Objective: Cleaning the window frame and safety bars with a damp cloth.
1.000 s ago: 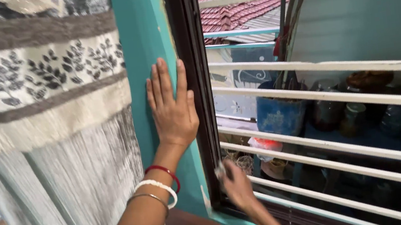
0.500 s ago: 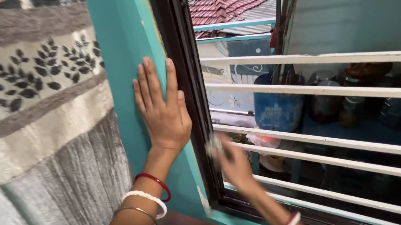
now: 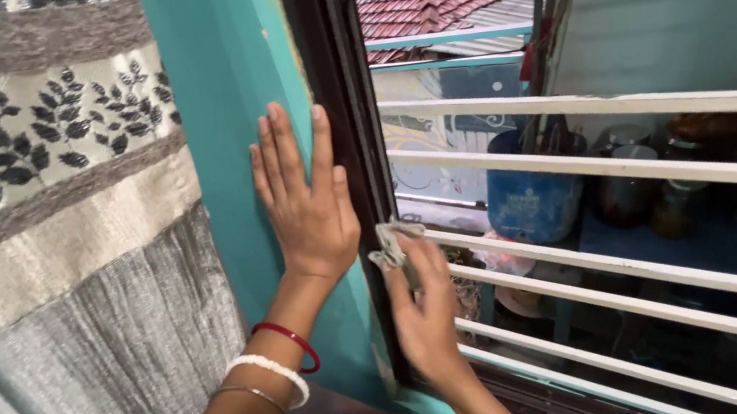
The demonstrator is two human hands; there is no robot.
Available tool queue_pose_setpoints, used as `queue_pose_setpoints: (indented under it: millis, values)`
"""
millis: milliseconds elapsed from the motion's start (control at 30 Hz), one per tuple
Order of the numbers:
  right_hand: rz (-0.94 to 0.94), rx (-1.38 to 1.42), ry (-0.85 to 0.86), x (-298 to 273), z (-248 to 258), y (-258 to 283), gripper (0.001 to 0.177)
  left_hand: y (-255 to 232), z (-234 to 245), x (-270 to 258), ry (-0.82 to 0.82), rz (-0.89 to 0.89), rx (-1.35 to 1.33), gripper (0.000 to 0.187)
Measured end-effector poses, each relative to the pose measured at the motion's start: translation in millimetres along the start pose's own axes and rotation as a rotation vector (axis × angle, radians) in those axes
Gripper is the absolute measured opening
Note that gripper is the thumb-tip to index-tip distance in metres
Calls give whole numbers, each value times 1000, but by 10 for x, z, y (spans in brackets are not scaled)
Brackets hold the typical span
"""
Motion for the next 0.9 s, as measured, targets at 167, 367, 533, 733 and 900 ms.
queue_pose_setpoints:
  millis: [167,367,533,733,900]
  values:
    - [-162,15,61,-627,-120,-349,39,7,1,-57,18,20,0,57]
    - [-563,-2,237,-1617,-38,-1299,45,-2,35,-45,22,22,2,58]
    - [-635,-108,298,-838,-100,-917,43,1,67,-4,-8,1,-15,59]
    - [-167,235,244,797,-4,310,41,10,88,-23,6,6,-11,59]
    - [-34,158,162,342,-65,-49,40,22,49,-30,-2,7,-8,59]
Point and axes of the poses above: each hand's wrist, its own x-axis towards the middle knuckle, its own z-axis out of the back of the hand, y = z × x, the point moved 2 cm from there along x, towards the middle knuckle, and after that the axes turned 3 degrees about -y, right-handed, at the moved point
